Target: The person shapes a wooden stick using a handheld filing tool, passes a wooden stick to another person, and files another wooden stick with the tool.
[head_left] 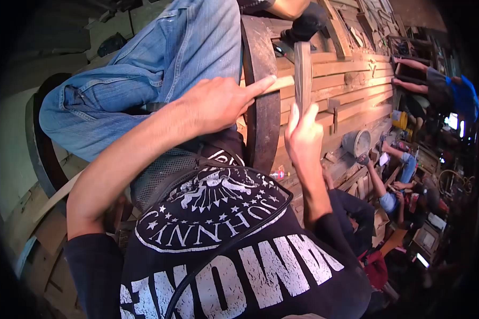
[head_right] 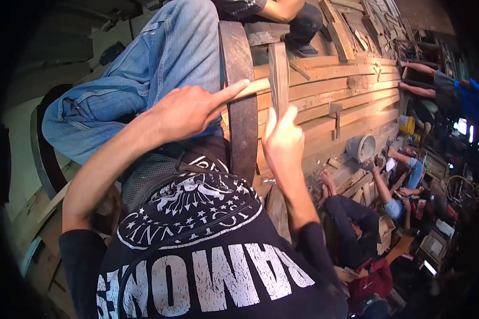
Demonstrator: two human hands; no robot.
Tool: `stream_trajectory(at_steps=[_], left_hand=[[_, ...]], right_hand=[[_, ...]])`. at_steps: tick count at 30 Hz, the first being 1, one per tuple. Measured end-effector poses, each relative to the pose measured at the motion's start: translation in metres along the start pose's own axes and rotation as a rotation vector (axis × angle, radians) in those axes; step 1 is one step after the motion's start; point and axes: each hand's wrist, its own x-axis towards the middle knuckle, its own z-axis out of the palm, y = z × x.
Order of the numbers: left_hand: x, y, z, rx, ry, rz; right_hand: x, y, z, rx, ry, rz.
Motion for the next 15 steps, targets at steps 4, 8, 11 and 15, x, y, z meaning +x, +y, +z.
stream_trajectory(at_steps=[4, 8, 11, 15], left_hand=[[0.001, -0.003, 0.004, -0.033, 0.006, -0.002], [0.003, -0.003, 0.002, -0.032, -0.021, 0.008], [0.002, -0.003, 0.0, -0.068, -0.025, -0.018], [0.002, -0.005, 0.005, -0.05, 0.004, -0.004]], right_hand=[[-0.03, 0.009, 0.005, 0.104, 0.015, -0.002], [0.003, 0.002, 0.013, 0.055, 0.049, 0.011], [-0.002, 0.001, 0.012, 0.021, 0.064, 0.0], [-0.038, 0.018, 0.025, 0.151, 0.069, 0.02]])
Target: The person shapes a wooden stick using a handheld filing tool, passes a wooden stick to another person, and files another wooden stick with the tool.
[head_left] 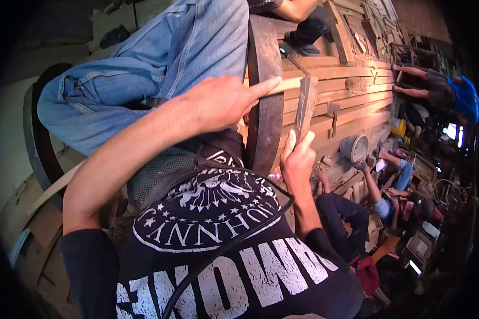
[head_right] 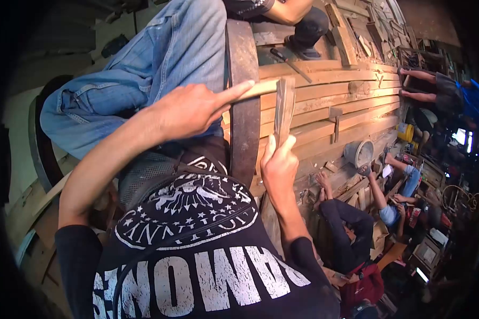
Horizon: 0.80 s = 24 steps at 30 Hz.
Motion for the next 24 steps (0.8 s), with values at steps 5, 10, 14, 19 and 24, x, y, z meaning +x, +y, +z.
stream_trajectory(at_steps=[5, 10, 14, 19, 24], left_hand=[[-0.001, 0.003, -0.008, -0.035, -0.028, -0.01], [-0.001, 0.0, -0.006, -0.024, -0.025, -0.015], [0.0, -0.002, -0.003, 0.007, 0.028, 0.034], [0.003, -0.004, -0.004, -0.082, 0.004, 0.013], [0.002, -0.009, 0.01, -0.053, 0.118, 0.082]], right_hand=[[0.043, -0.024, -0.01, -0.138, -0.012, -0.029], [0.0, -0.01, -0.007, -0.027, -0.002, 0.015], [0.041, -0.026, -0.005, -0.178, -0.023, 0.03], [0.016, -0.006, 0.009, -0.035, 0.072, -0.008], [0.027, -0.012, 0.002, -0.095, 0.001, 0.028]])
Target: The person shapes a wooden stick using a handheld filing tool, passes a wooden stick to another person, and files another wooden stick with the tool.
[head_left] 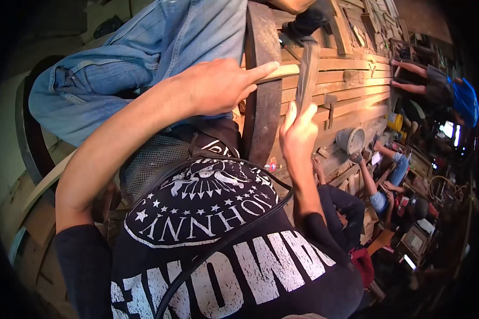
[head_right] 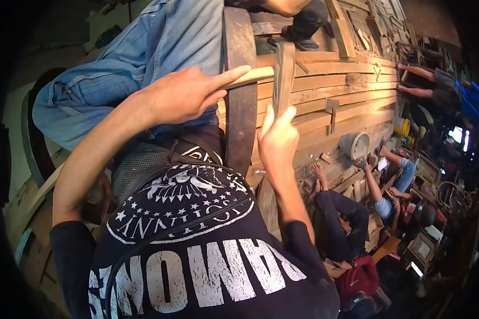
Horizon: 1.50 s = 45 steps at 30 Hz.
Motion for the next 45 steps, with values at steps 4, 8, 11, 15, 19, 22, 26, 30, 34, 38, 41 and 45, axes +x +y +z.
stream_trajectory(at_steps=[4, 8, 11, 15, 19, 22, 26, 30, 34, 38, 41, 45], left_hand=[[0.004, 0.002, -0.012, -0.14, -0.129, -0.043], [0.003, 0.009, -0.022, -0.153, -0.165, -0.067], [0.002, 0.006, -0.019, -0.197, -0.115, -0.013], [0.004, 0.016, -0.022, 0.048, -0.146, -0.057], [0.004, 0.02, -0.01, 0.081, -0.065, -0.011], [0.008, 0.027, 0.001, 0.214, 0.023, -0.076], [0.009, 0.032, -0.006, 0.138, -0.02, -0.176], [0.018, 0.018, -0.01, 0.007, -0.023, -0.158], [0.016, 0.027, -0.011, 0.01, 0.001, -0.194], [0.017, 0.018, -0.009, -0.064, -0.012, -0.159], [0.014, 0.021, -0.01, -0.075, -0.006, -0.18], [0.014, 0.011, -0.003, -0.061, -0.005, -0.15]], right_hand=[[0.015, -0.004, 0.0, 0.001, 0.084, -0.072], [-0.038, 0.008, -0.003, 0.087, -0.015, 0.097], [-0.036, 0.007, -0.014, 0.069, -0.033, 0.066], [-0.03, 0.007, -0.037, 0.022, -0.078, 0.048], [-0.033, 0.01, -0.047, -0.009, -0.118, 0.063], [-0.033, 0.011, -0.042, 0.035, -0.078, 0.027], [-0.032, 0.003, -0.046, 0.021, -0.086, 0.069], [-0.024, 0.001, -0.046, 0.003, -0.109, 0.048], [0.001, -0.014, -0.037, 0.009, -0.093, 0.066], [0.006, -0.015, -0.033, -0.03, -0.075, 0.009], [-0.024, -0.003, -0.041, -0.002, -0.124, 0.086], [-0.001, -0.005, -0.031, -0.126, -0.092, -0.018]])
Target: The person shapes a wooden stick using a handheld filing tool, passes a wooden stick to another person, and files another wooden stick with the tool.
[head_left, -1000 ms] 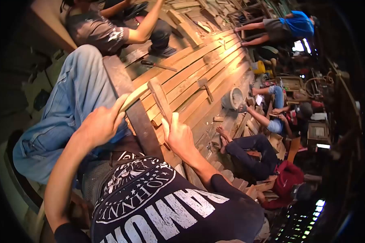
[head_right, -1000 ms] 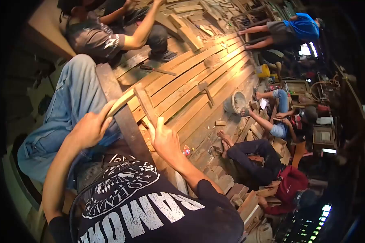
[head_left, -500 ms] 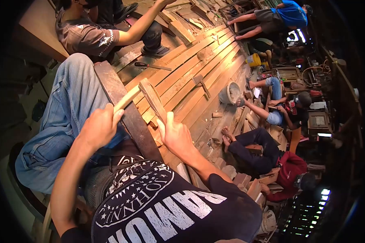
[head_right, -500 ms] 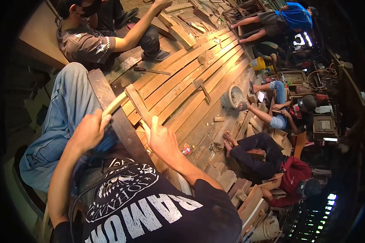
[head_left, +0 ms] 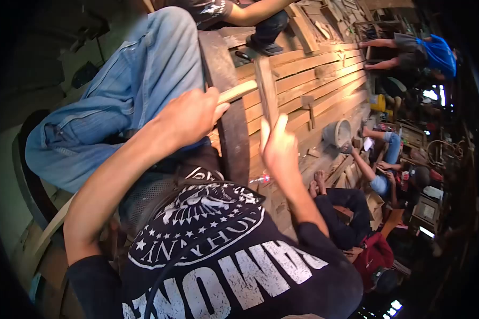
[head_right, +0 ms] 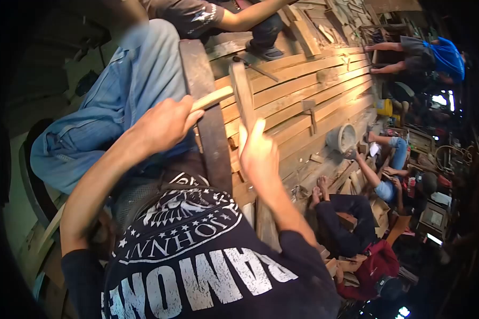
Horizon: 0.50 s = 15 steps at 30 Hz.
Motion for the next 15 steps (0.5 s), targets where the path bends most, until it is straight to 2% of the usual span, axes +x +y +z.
stream_trajectory(at_steps=[3, 5, 7, 9, 11, 15], left_hand=[[0.002, 0.001, -0.003, -0.034, -0.024, -0.035], [0.005, -0.002, 0.0, -0.023, 0.002, -0.01], [0.005, -0.003, -0.001, -0.045, -0.005, -0.026], [0.002, 0.003, -0.004, -0.007, -0.018, -0.04], [0.002, 0.004, -0.007, -0.044, -0.032, -0.021], [0.005, 0.002, -0.008, -0.102, -0.025, 0.008]], right_hand=[[0.037, -0.009, -0.004, -0.004, 0.024, -0.086], [0.026, -0.006, -0.004, -0.009, -0.011, -0.009], [-0.002, 0.003, -0.002, -0.023, -0.019, -0.022], [-0.022, 0.003, 0.0, 0.083, -0.038, 0.067], [-0.007, -0.003, 0.0, 0.122, -0.029, 0.061], [0.029, -0.008, 0.001, 0.044, 0.094, -0.135]])
